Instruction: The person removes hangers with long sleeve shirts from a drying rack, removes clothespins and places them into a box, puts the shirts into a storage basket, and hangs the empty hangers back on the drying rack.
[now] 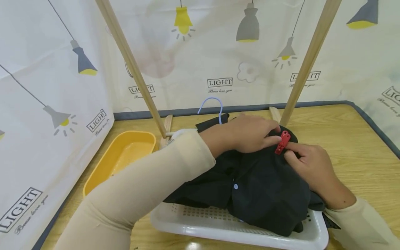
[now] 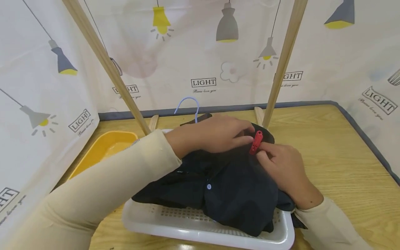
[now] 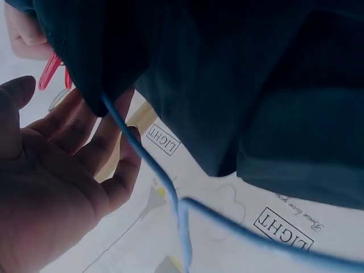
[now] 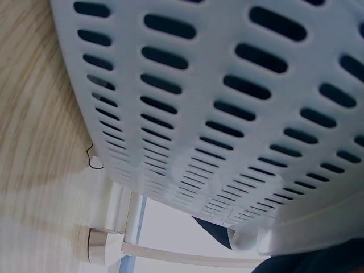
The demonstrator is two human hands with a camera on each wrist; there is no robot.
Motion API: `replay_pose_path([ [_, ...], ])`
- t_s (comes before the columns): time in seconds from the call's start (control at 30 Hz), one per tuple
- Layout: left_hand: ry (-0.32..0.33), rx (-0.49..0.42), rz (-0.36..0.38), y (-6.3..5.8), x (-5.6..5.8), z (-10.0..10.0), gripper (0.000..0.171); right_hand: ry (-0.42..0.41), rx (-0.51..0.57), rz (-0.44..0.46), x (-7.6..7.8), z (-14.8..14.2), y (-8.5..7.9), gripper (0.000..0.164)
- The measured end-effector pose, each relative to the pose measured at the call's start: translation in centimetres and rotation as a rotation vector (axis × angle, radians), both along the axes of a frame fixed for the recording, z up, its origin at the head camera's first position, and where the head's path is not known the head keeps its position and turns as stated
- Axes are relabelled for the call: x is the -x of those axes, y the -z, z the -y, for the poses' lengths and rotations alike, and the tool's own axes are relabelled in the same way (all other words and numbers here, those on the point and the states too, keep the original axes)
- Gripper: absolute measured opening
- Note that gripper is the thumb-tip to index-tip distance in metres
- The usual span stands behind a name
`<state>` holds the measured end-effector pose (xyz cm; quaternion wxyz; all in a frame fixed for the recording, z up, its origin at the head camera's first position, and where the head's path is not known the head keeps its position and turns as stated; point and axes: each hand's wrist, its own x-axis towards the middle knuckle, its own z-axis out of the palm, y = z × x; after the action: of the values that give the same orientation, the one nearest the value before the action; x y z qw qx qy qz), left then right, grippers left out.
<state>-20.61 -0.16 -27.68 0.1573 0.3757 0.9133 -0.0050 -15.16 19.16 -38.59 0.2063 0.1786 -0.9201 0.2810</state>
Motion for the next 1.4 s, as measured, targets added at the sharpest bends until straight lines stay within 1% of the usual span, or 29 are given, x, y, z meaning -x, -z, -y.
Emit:
replay_pose_path([
  [0.13, -0.028, -0.019, 0.055, 0.5, 0.0, -0.5, 0.048, -0.004, -0.006, 0.003, -0.2, 0.0, 0.2, 0.025],
  [0.2, -0.043, -0.044, 0.081, 0.6, 0.1, -0.7, 0.046, -0.004, -0.003, -0.005, -0.3, 0.0, 0.3, 0.023],
  [0.33, -0.042, -0.102, 0.121, 0.6, 0.2, -1.1, 0.042, 0.001, -0.002, -0.032, -0.2, 0.0, 0.3, 0.019],
  [0.43, -0.033, -0.129, 0.136, 0.6, 0.3, -1.1, 0.040, 0.001, -0.007, -0.040, -0.1, 0.0, 0.2, 0.018],
  [0.57, -0.045, -0.164, 0.161, 0.9, 0.5, -1.1, 0.037, -0.005, -0.012, -0.050, 0.0, 0.1, 0.2, 0.018],
  [0.73, -0.074, -0.198, 0.192, 1.3, 0.8, -1.0, 0.035, -0.002, -0.006, -0.042, 0.0, 0.2, 0.0, 0.022],
  [0.97, -0.145, -0.211, 0.245, 1.9, 1.1, -0.8, 0.033, 0.002, -0.021, -0.028, -0.1, 0.4, -0.1, 0.020],
  [1.13, -0.152, -0.228, 0.267, 1.9, 1.0, -0.6, 0.033, 0.008, -0.026, -0.027, -0.1, 0.4, -0.1, 0.020],
  [1.4, -0.142, -0.267, 0.269, 1.7, 0.9, -0.2, 0.032, 0.005, -0.030, -0.024, 0.0, 0.4, -0.1, 0.020],
])
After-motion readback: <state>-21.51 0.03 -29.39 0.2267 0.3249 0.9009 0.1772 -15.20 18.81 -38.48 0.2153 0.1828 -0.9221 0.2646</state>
